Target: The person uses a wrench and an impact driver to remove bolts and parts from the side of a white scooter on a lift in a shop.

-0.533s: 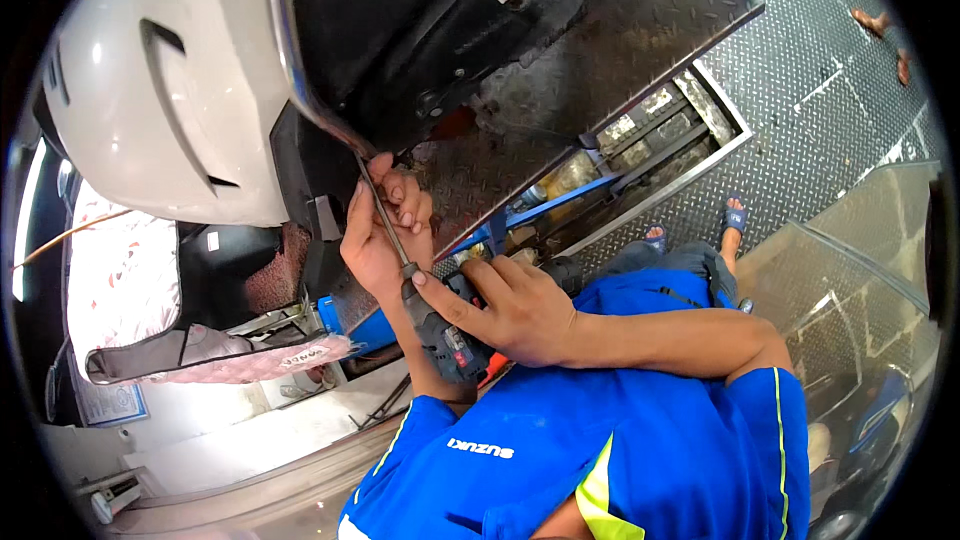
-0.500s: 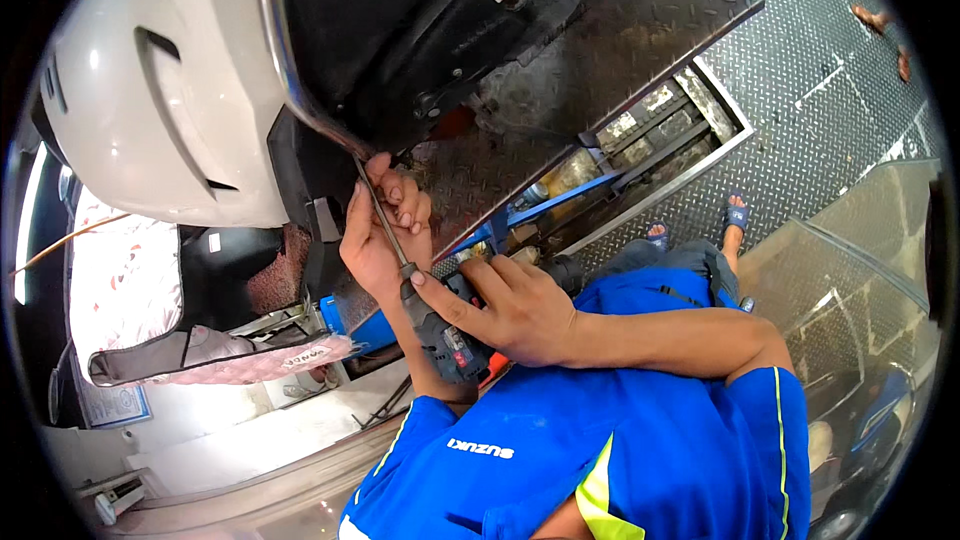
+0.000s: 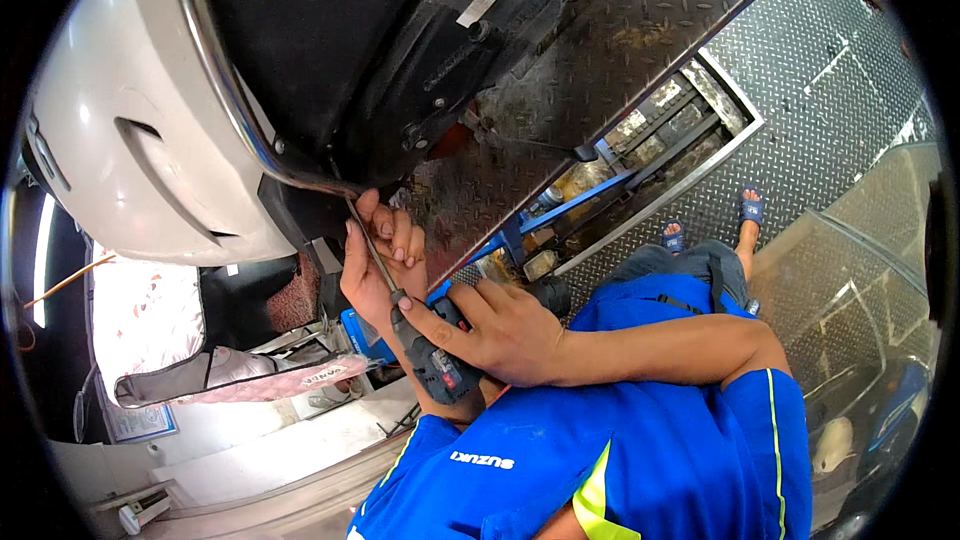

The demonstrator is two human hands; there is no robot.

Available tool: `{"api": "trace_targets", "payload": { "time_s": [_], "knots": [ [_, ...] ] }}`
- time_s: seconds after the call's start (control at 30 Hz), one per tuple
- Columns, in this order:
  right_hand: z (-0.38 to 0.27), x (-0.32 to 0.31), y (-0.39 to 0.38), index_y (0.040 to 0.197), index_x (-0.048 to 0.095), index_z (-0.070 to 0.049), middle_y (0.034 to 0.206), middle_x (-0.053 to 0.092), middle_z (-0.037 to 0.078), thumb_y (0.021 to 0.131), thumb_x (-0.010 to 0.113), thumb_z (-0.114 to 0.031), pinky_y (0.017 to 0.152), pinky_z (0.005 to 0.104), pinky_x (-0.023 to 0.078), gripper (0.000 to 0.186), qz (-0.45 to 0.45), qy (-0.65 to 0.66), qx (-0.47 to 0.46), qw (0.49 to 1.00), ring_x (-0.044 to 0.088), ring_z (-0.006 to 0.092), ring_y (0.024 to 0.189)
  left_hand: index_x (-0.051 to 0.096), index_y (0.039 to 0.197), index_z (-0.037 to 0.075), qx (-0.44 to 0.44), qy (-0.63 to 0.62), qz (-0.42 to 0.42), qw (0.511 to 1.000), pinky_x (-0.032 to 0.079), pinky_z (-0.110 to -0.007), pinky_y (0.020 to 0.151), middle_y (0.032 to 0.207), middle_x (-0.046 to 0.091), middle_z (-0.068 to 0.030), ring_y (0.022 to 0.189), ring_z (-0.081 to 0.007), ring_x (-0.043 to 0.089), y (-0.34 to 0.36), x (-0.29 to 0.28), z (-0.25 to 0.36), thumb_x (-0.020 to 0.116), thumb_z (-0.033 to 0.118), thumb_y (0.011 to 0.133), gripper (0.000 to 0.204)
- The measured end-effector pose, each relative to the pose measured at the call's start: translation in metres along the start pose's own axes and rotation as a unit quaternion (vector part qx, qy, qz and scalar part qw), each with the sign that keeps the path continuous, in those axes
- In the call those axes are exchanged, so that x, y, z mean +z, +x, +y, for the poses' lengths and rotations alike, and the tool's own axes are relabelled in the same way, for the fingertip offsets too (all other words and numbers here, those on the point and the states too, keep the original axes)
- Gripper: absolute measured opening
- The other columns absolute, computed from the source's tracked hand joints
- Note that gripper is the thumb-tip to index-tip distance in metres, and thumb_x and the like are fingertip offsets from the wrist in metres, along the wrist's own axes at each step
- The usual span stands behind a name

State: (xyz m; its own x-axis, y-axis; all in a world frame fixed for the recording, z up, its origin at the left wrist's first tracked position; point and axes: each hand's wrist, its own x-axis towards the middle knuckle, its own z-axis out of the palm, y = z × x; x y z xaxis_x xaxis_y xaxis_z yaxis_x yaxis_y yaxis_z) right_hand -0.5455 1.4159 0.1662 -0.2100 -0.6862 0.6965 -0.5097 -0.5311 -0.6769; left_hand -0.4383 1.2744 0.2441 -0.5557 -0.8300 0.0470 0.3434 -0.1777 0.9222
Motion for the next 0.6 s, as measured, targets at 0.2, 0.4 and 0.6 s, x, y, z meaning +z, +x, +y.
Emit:
{"api": "trace_targets", "payload": {
  "time_s": [0.2, 0.4, 0.6],
  "knots": [
    [-0.005, -0.004, 0.001, 0.149, 0.05, -0.015, 0.087, 0.053, 0.009, 0.086, 0.06, -0.027, 0.06, 0.0295, 0.051, 0.065, -0.035, 0.013, 0.0, 0.999, 0.057, 0.0223, 0.073, 0.052, 0.139, -0.003, -0.017, -0.003, -0.001, 1.0, 0.034, -0.028, 0.06, 0.094, 0.051, -0.0053, 0.07, -0.0134, 0.042, -0.002, 0.0, 0.002, 0.041, 0.031, 0.11, 0.045],
    [-0.008, -0.008, 0.006, 0.149, 0.051, -0.015, 0.085, 0.052, 0.008, 0.08, 0.065, -0.031, 0.06, 0.031, 0.049, 0.072, -0.021, 0.045, 0.014, 0.999, 0.056, 0.0221, 0.071, 0.058, 0.134, -0.002, -0.007, -0.018, -0.014, 1.0, 0.034, -0.029, 0.061, 0.091, 0.051, -0.0042, 0.071, -0.0138, 0.042, -0.001, 0.005, 0.0, 0.043, 0.03, 0.11, 0.043],
    [-0.025, -0.017, 0.014, 0.147, 0.054, -0.015, 0.08, 0.053, 0.005, 0.081, 0.062, -0.019, 0.055, 0.03, 0.047, 0.067, -0.028, 0.018, 0.04, 0.999, 0.057, 0.0196, 0.068, 0.064, 0.116, 0.003, -0.093, -0.188, -0.011, 0.978, 0.034, -0.03, 0.061, 0.08, 0.05, -0.0018, 0.068, -0.014, 0.04, 0.004, -0.019, -0.04, 0.047, 0.028, 0.107, 0.032]
  ]
}}
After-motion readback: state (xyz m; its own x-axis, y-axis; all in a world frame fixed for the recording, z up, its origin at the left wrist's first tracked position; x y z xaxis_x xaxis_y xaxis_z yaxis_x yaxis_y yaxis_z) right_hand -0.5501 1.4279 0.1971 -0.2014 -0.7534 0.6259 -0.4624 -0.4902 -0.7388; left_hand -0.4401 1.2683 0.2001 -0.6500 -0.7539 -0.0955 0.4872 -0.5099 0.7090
